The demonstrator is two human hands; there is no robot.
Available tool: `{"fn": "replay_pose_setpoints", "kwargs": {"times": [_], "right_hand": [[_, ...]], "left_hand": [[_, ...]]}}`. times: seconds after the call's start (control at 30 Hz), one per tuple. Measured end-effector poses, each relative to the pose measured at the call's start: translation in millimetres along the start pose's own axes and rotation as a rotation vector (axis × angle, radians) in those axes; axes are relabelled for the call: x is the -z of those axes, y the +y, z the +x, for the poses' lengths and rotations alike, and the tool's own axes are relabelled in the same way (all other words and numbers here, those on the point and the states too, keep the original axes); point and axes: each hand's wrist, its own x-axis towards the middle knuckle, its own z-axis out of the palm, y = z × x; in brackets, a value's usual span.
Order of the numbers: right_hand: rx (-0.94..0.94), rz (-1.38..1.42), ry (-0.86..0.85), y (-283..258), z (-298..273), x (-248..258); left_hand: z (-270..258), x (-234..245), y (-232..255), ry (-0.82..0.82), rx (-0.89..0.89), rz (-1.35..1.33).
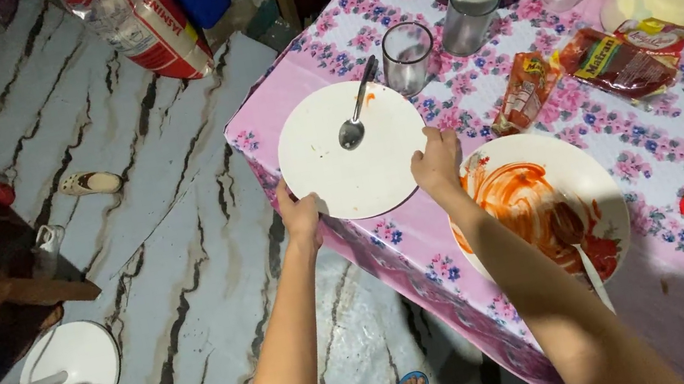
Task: Clearing used dishes and utensils from a dining table.
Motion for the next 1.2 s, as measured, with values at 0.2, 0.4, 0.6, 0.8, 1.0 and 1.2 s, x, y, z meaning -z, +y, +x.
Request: {"fn": "replay_pose_setpoints", "kwargs": {"times": [0.2, 0.4, 0.6, 0.8, 1.0, 1.2], "right_hand": [[-0.066, -0.038, -0.101, 16, 10, -7], [-0.229, 0.025, -0.265, 6, 18, 10], [-0.317, 0.246, -0.264, -20, 4, 47], [-0.277, 0.531, -0.228, 5, 6, 56], [-0.31, 0.589, -0.22, -12, -27, 144], [-0.229, 0.664, -0.164, 37, -63, 188]], "left_hand": [[10, 2, -13, -0.005, 0.012, -0.047], [12, 8, -7, -0.07, 0.067, -0.174], [1, 13, 37, -0.138, 0.042, -0.226], [-32, 10, 97, -0.216, 0.02, -0.228], [-74, -2, 112, -0.258, -0.005, -0.161], [-145, -14, 125, -0.344, 0.047, -0.191]]}}
